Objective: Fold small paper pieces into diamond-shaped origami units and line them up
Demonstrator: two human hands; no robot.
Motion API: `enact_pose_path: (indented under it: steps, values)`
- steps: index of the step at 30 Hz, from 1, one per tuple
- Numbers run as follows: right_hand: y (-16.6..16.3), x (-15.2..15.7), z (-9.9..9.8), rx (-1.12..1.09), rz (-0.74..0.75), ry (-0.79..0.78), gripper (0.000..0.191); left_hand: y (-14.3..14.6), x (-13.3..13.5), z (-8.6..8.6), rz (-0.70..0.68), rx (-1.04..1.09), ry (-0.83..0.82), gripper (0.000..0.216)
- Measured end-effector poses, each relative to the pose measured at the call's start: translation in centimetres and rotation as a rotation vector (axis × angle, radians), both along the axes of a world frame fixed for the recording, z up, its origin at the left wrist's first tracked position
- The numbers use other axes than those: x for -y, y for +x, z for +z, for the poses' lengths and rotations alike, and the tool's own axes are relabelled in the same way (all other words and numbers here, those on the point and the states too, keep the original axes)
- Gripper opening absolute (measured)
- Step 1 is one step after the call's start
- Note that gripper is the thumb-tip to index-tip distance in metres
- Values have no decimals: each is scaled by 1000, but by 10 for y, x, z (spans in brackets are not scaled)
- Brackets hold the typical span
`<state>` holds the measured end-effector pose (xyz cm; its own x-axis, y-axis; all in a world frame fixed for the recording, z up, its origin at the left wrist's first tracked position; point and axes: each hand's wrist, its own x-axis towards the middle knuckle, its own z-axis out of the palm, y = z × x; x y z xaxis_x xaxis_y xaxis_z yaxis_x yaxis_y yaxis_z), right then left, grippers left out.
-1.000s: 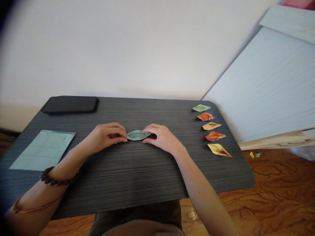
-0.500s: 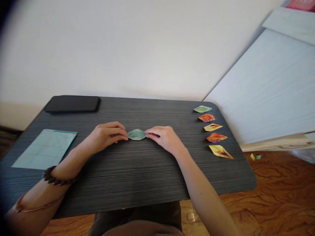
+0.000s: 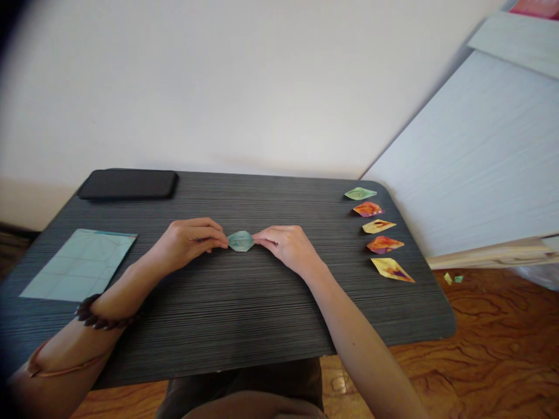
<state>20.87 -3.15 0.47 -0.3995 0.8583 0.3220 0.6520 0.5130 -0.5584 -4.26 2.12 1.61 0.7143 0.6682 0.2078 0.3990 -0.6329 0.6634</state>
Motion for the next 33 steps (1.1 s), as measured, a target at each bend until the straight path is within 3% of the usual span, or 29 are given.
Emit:
enact_pose_path:
  steps: [5,8,14,18,21,27,33]
  values:
    - [0,0,3,-1,1,25,19,-1,-2,-2,54,8,-53,20]
    - [2,0,3,-21,-28,39,19,-4,-6,-3,101,12,-94,28]
    - [7,1,2,-62,-43,23,18,-10,-11,-4,24,2,-64,22]
    - [6,3,3,-127,-49,-19,15,-10,-9,-3,19,36,-139,23]
    - [0,3,3,-350,-133,-165,16,-7,-6,-3,119,75,-253,26]
    - [-13,1,2,-955,-226,-713,27,-2,-4,-3,147,257,-510,26]
    - [-14,0,2,-1033,-179,-790,26,1,-5,-2,125,376,-631,26]
